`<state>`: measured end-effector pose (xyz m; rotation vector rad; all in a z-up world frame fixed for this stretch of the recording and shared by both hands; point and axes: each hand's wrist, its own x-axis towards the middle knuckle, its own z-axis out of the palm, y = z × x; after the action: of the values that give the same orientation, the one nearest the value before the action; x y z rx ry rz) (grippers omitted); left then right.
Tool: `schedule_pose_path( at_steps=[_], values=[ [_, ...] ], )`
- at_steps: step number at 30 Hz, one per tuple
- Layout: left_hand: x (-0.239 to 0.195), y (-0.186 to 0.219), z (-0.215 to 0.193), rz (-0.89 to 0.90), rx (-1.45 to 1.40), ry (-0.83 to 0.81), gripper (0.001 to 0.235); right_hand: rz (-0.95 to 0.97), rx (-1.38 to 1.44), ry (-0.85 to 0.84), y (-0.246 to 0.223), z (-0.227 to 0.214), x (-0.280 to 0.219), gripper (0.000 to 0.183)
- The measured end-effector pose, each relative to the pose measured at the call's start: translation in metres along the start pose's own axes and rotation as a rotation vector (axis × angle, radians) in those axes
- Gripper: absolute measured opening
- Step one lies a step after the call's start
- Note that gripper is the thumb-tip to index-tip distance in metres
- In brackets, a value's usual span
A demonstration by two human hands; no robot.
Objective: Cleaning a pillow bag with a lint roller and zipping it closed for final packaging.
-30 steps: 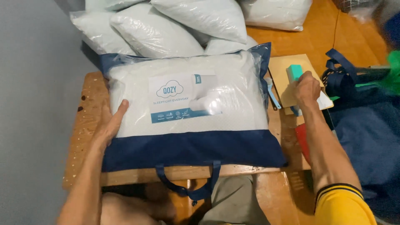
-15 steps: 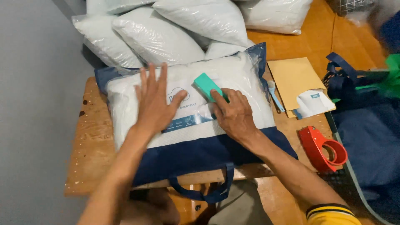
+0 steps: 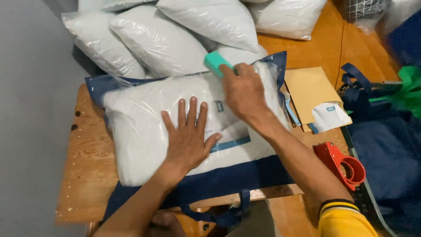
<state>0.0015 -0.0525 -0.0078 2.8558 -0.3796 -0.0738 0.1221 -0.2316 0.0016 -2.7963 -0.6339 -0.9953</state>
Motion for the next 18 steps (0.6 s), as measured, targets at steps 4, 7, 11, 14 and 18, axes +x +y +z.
schedule_pose_path(
  at_steps=[4, 7, 11, 14, 18],
  values=[
    [-0.003, -0.003, 0.017, -0.005, 0.100, 0.020, 0.086, -0.071, 0.295, -0.370, -0.065, 0.024, 0.027, 0.063],
    [-0.004, -0.007, 0.027, 0.004, 0.165, 0.094, 0.086, -0.039, 0.183, -0.465, -0.047, 0.044, 0.041, 0.031],
    [-0.006, -0.010, 0.039, 0.034, 0.195, 0.247, 0.086, 0.102, -0.008, -0.646, 0.032, 0.059, 0.048, 0.028],
    [-0.003, -0.012, 0.045, 0.043, 0.194, 0.267, 0.089, 0.287, -0.089, -0.694, 0.098, 0.076, 0.036, 0.035],
    [0.000, -0.012, 0.046, 0.048, 0.184, 0.281, 0.089, 0.329, 0.070, -0.659, 0.171, 0.098, 0.011, 0.038]
  ],
)
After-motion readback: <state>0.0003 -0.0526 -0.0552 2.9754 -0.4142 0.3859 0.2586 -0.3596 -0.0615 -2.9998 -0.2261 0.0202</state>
